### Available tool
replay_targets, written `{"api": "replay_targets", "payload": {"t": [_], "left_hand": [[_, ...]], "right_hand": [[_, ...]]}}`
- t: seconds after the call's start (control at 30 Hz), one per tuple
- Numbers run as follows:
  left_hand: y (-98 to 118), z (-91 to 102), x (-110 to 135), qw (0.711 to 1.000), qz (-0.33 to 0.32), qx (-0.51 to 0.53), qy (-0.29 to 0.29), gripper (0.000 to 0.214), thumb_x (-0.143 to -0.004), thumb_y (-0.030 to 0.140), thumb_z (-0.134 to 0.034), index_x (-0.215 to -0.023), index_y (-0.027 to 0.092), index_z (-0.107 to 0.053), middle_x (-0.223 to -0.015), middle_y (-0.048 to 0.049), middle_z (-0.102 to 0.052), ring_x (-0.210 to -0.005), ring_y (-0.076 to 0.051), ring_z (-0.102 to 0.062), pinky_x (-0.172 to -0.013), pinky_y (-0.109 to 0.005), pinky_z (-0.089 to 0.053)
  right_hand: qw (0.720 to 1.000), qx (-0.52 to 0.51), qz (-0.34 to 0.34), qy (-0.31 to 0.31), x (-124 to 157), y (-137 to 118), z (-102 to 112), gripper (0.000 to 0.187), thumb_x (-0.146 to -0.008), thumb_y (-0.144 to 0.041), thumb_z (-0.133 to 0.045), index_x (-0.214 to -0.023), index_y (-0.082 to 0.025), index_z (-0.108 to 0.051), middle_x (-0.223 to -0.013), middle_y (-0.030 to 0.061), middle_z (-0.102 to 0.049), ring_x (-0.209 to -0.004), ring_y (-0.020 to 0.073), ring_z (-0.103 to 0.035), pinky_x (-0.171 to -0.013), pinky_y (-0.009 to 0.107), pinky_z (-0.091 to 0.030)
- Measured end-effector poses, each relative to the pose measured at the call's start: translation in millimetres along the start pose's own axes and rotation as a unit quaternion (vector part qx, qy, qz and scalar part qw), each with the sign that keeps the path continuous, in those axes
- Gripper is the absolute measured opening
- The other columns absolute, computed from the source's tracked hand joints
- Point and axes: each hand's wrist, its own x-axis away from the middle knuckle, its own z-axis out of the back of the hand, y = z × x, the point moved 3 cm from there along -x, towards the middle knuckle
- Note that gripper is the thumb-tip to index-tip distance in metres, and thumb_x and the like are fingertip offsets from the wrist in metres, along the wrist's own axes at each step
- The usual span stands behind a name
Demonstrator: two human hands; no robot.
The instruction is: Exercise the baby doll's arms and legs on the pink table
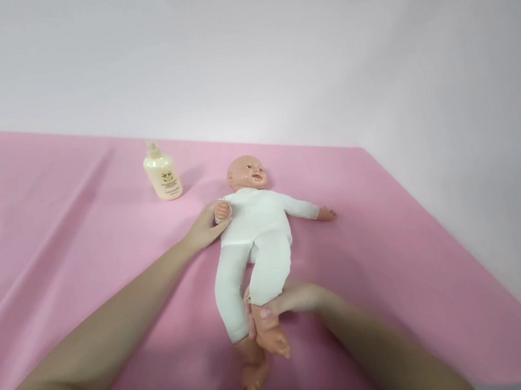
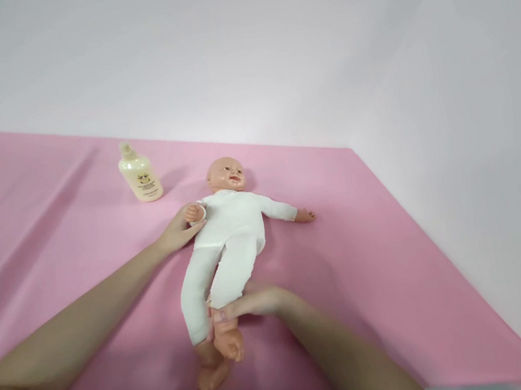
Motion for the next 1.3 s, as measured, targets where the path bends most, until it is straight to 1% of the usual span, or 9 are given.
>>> {"api": "replay_targets", "payload": {"t": [0.17,0.3,0.4,0.47,0.7,0.83,0.97,1.17,1.3], "left_hand": [[2,0.3,0,1.000,0.001,0.003,-0.004,0.061,-0.099,0.082,-0.074,-0.117,0.024,-0.076,-0.119,-0.0142,-0.086,-0.113,-0.034,-0.079,-0.111,-0.052,-0.064],[3,0.6,-1,1.000,0.002,0.001,-0.011,0.061,-0.098,0.084,-0.075,-0.111,0.025,-0.075,-0.111,-0.0122,-0.084,-0.108,-0.032,-0.077,-0.108,-0.051,-0.065],[5,1.1,-1,1.000,0.000,-0.001,-0.016,0.059,-0.099,0.084,-0.074,-0.104,0.025,-0.074,-0.104,-0.0108,-0.082,-0.105,-0.032,-0.076,-0.107,-0.051,-0.065],[6,1.3,-2,1.000,0.001,0.002,-0.015,0.059,-0.099,0.084,-0.073,-0.104,0.025,-0.074,-0.105,-0.0115,-0.082,-0.104,-0.032,-0.076,-0.105,-0.051,-0.065],[7,1.1,-2,1.000,0.007,0.003,-0.013,0.060,-0.097,0.084,-0.075,-0.107,0.026,-0.075,-0.107,-0.0117,-0.083,-0.106,-0.032,-0.076,-0.106,-0.050,-0.065],[7,0.9,-1,1.000,0.004,0.001,-0.013,0.058,-0.099,0.083,-0.074,-0.101,0.025,-0.073,-0.104,-0.0114,-0.081,-0.104,-0.033,-0.076,-0.105,-0.051,-0.065],[7,0.5,-1,1.000,0.003,0.005,-0.011,0.060,-0.098,0.085,-0.074,-0.105,0.025,-0.073,-0.106,-0.0116,-0.082,-0.104,-0.032,-0.076,-0.105,-0.050,-0.065],[10,0.9,-2,1.000,0.009,0.008,-0.008,0.063,-0.096,0.088,-0.074,-0.106,0.025,-0.073,-0.110,-0.0123,-0.084,-0.105,-0.032,-0.077,-0.105,-0.050,-0.065],[12,1.2,-2,1.000,0.011,0.007,-0.011,0.062,-0.096,0.088,-0.074,-0.103,0.026,-0.072,-0.106,-0.0116,-0.083,-0.102,-0.032,-0.076,-0.103,-0.049,-0.066]], "right_hand": [[1.000,-0.023,-0.003,0.003,0,0,-2,0.058,-0.092,-0.069,-0.089,-0.103,-0.013,-0.080,-0.102,0.0125,-0.083,-0.093,0.0238,-0.077,-0.099,0.039,-0.062],[1.000,-0.024,-0.012,0.014,1,-5,-4,0.058,-0.092,-0.067,-0.091,-0.104,-0.011,-0.081,-0.104,0.0135,-0.083,-0.093,0.0231,-0.076,-0.098,0.039,-0.062],[0.999,-0.027,-0.012,0.016,1,-6,-5,0.057,-0.092,-0.067,-0.092,-0.105,-0.013,-0.081,-0.102,0.0110,-0.083,-0.092,0.0219,-0.075,-0.101,0.039,-0.062],[0.999,-0.032,-0.014,0.016,1,-5,-5,0.056,-0.091,-0.067,-0.093,-0.104,-0.014,-0.080,-0.101,0.0097,-0.083,-0.091,0.0212,-0.075,-0.102,0.038,-0.062],[0.999,-0.024,-0.023,0.028,2,1,-3,0.053,-0.094,-0.065,-0.091,-0.107,-0.015,-0.078,-0.105,0.0105,-0.084,-0.096,0.0220,-0.078,-0.102,0.038,-0.063],[0.999,-0.030,-0.027,0.019,3,-3,-4,0.058,-0.092,-0.067,-0.093,-0.109,-0.014,-0.080,-0.106,0.0106,-0.084,-0.097,0.0226,-0.078,-0.098,0.036,-0.063],[0.999,-0.038,-0.021,0.017,3,-9,-6,0.059,-0.091,-0.069,-0.094,-0.106,-0.013,-0.082,-0.103,0.0095,-0.083,-0.096,0.0220,-0.077,-0.096,0.035,-0.062],[0.999,-0.045,-0.014,0.027,2,-7,-7,0.057,-0.090,-0.066,-0.095,-0.106,-0.014,-0.079,-0.103,0.0101,-0.084,-0.093,0.0222,-0.077,-0.100,0.038,-0.062],[0.999,-0.032,-0.014,0.028,2,-4,-5,0.058,-0.091,-0.067,-0.094,-0.108,-0.014,-0.080,-0.105,0.0113,-0.084,-0.095,0.0224,-0.077,-0.101,0.038,-0.062]]}}
